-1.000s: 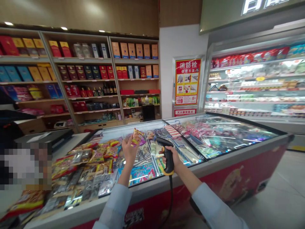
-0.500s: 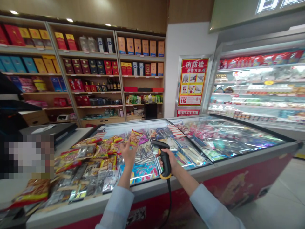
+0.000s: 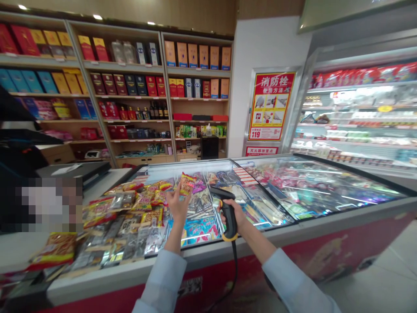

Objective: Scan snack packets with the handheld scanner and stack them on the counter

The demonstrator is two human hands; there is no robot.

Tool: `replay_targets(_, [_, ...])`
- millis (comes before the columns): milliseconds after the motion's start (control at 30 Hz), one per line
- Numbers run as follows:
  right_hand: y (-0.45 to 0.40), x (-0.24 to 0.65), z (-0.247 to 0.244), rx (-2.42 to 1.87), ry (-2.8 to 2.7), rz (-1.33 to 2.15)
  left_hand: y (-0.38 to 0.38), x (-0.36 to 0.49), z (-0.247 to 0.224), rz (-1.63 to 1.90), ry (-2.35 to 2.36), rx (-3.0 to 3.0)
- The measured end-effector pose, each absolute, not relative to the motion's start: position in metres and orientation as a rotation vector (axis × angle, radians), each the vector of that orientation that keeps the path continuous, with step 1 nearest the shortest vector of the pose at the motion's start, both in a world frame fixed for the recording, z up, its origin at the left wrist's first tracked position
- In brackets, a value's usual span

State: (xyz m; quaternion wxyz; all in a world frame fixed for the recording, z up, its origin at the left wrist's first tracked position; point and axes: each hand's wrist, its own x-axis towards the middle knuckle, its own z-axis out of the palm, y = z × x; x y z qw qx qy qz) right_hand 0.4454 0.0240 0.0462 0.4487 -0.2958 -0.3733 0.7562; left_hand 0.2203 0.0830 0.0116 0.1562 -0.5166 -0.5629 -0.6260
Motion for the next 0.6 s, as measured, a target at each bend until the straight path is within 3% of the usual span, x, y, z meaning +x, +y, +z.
replay_targets(367, [0.036, 0.439, 0.036, -0.647, -0.891, 1.837, 0.069, 0.219, 0.021, -1.718, -1.656, -1.495])
replay_targets(600, [0.063, 0.426, 0.012, -0.603, -0.806, 1.839, 0.032, 0.184, 0.012, -1.452, -1.701, -1.563])
